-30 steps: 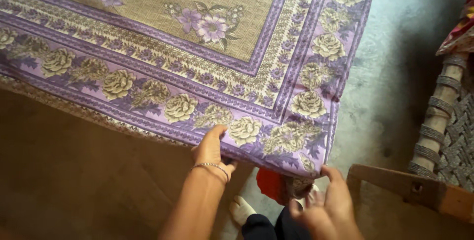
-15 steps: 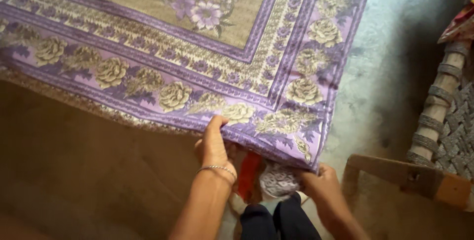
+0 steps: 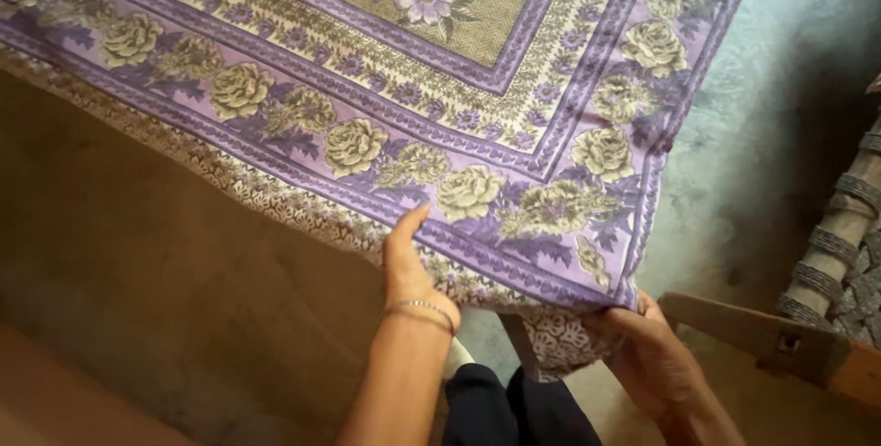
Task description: The person smooths and adjusts a purple floral-patterned bedsheet on a bed, pulling the edges and tucking them under the mattress. The person repeatedly walks around the bed to align and flatten the sheet by hand.
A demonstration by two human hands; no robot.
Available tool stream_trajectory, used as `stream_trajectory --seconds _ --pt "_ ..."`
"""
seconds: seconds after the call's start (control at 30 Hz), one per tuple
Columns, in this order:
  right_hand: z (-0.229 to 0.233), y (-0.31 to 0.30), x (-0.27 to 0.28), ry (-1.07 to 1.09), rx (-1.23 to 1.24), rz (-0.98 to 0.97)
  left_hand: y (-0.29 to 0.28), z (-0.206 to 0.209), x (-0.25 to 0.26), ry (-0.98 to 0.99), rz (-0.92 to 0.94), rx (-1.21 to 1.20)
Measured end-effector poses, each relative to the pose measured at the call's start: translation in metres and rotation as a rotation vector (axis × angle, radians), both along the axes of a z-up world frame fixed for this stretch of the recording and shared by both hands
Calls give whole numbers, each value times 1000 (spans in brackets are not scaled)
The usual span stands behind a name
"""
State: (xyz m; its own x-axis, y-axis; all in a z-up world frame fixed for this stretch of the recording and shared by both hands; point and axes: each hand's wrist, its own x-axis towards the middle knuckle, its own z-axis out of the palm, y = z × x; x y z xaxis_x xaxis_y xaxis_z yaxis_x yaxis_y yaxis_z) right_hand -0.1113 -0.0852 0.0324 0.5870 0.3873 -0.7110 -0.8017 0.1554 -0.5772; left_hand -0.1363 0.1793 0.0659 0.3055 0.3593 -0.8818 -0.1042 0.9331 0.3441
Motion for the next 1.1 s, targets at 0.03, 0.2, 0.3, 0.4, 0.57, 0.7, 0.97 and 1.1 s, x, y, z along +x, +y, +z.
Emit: stream_trajectory --seconds 0.03,0.2,0.3,0.4,0.57,0.7,0.97,1.1 --pt "-1 -5 -1 22 7 25 -2 -4 -8 65 -10 28" --pt "5 3 -6 99 -318 78 -5 -15 -32 528 27 246" --pt "18 12 -5 71 -361 73 -11 -15 -36 311 166 211" --pt "27 19 -5 35 -383 99 -18 -13 -35 107 99 69" --pt "22 42 -20 46 -459 -1 -31 -17 -46 268 -169 62" --pt "11 30 -22 180 -238 8 -37 -34 -66 462 -444 246" --pt "-34 17 -49 -168 -659 -3 -46 -56 -76 999 -619 396" --pt "-25 37 -77 -537 -974 -319 -54 -43 -66 1086 -641 647"
